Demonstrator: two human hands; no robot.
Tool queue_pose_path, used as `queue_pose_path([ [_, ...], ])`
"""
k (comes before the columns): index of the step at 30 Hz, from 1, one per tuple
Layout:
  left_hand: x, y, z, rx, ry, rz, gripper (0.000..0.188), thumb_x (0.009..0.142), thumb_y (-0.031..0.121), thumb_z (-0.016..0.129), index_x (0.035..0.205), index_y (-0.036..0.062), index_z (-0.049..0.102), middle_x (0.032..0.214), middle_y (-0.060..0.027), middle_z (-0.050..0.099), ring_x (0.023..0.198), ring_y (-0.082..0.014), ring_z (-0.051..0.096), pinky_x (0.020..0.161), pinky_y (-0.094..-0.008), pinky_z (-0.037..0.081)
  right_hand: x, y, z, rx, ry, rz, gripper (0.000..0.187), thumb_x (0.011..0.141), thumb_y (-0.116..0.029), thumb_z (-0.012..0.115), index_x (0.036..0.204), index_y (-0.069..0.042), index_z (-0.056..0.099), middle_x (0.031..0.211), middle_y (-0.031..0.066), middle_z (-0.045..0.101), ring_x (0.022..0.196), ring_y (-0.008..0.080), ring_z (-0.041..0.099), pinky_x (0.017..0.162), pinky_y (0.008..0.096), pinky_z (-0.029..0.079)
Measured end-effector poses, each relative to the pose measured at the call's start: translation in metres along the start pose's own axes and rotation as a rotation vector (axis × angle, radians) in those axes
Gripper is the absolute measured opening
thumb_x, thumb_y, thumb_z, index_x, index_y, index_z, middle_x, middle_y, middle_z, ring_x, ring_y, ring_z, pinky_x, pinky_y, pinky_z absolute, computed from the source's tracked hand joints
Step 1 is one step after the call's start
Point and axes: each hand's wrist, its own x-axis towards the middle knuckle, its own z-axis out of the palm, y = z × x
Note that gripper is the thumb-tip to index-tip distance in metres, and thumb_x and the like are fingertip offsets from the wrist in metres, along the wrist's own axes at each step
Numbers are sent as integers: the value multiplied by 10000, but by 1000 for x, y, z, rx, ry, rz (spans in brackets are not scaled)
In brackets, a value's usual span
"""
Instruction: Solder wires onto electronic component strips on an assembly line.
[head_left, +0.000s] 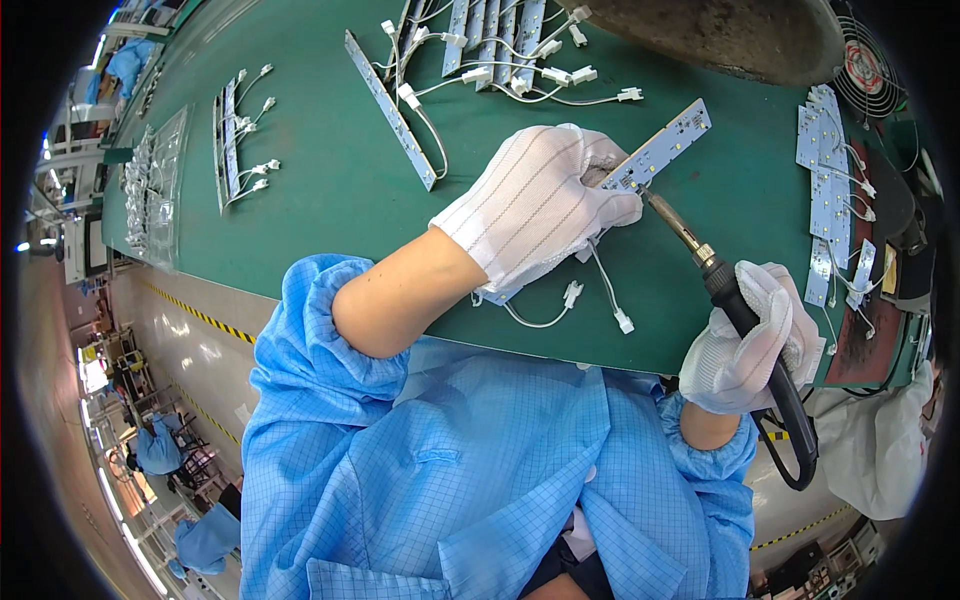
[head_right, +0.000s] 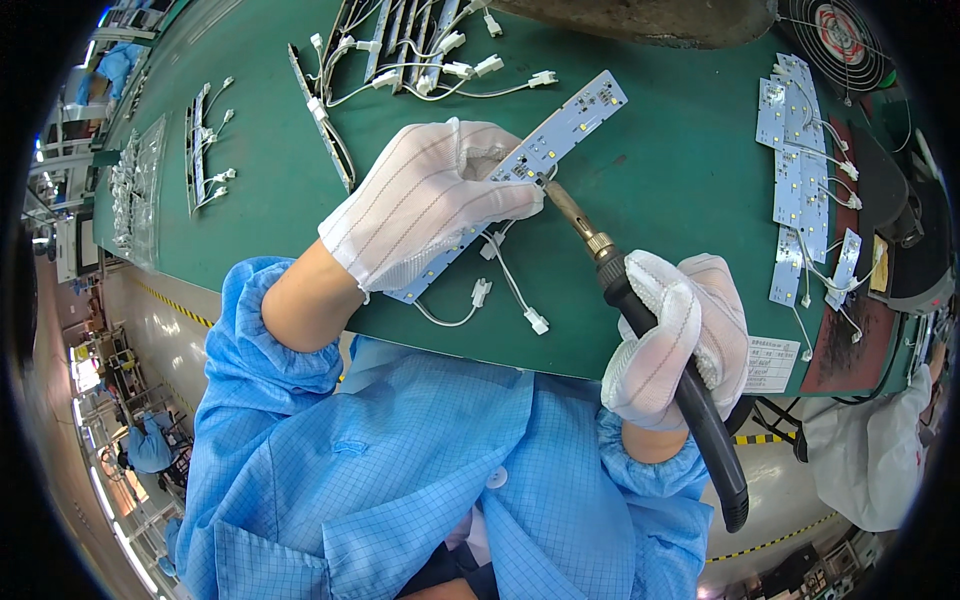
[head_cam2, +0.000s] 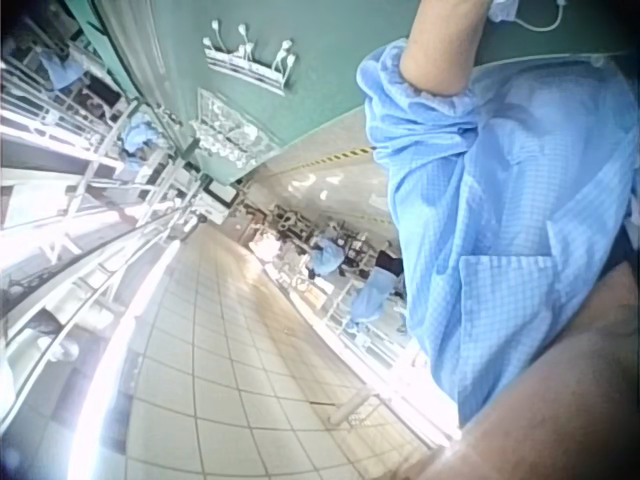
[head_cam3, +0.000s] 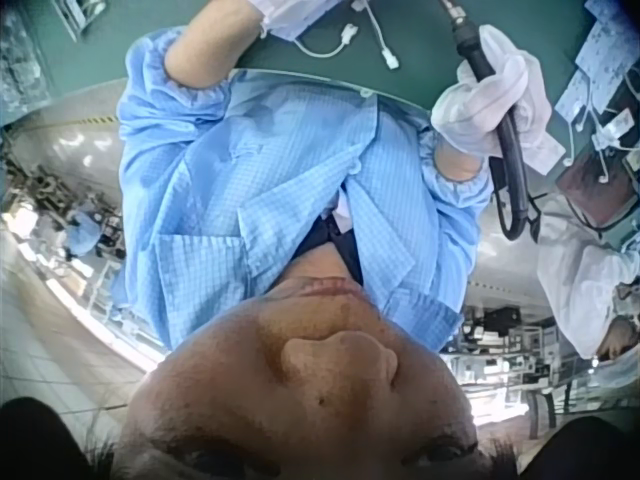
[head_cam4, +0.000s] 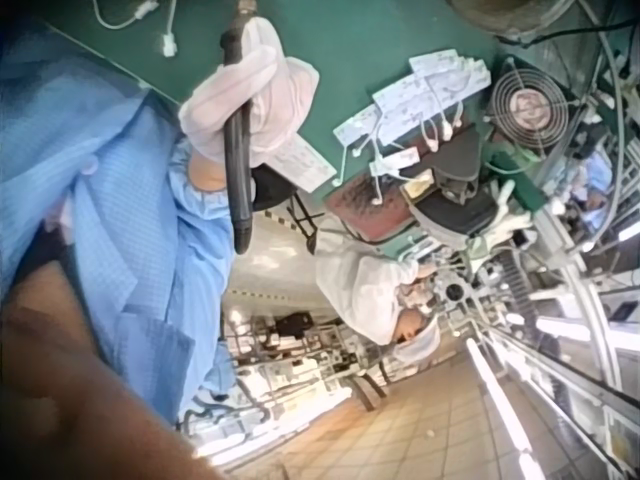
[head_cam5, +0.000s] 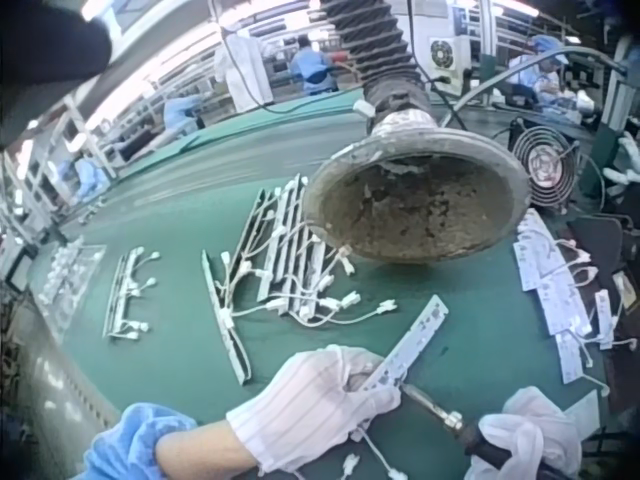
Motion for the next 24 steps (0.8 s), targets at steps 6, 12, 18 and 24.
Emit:
queue_pose_path([
  [6, 1, 14, -22, 68, -147, 26, 359, 777, 327, 630, 893, -13, 644, 745, -163, 601, 675, -319, 592, 632, -377, 474, -5, -4, -24, 367, -150, 427, 276, 896, -88, 535, 1103, 78, 462, 903, 168, 594, 740, 245, 588, 673, 333, 531],
  [12, -8, 25, -23, 631, -45, 1, 568, 759, 543, 605, 915, -4, 616, 671, -164, 571, 625, -322, 594, 568, -380, 482, 1, -12, -15, -294, -68, 300, 290, 911, -88, 470, 1152, 61, 407, 884, 143, 609, 739, 226, 584, 654, 327, 516],
  [18, 13, 27, 2, 595, 222, 2, 445, 812, 424, 604, 944, -1, 613, 721, -170, 598, 662, -306, 615, 567, -382, 496, 12, -10, -11, -464, -9, 182, 208, 907, -74, 458, 1043, 79, 491, 879, 145, 609, 726, 221, 579, 655, 312, 516],
  [24, 17, 22, 9, 614, 198, 177, 296, 788, 311, 645, 850, 30, 574, 746, -140, 583, 727, -289, 614, 586, -378, 494, 16, -4, -7, -524, 102, 90, 208, 901, -59, 428, 1006, 98, 515, 853, 138, 612, 717, 229, 575, 650, 311, 516],
])
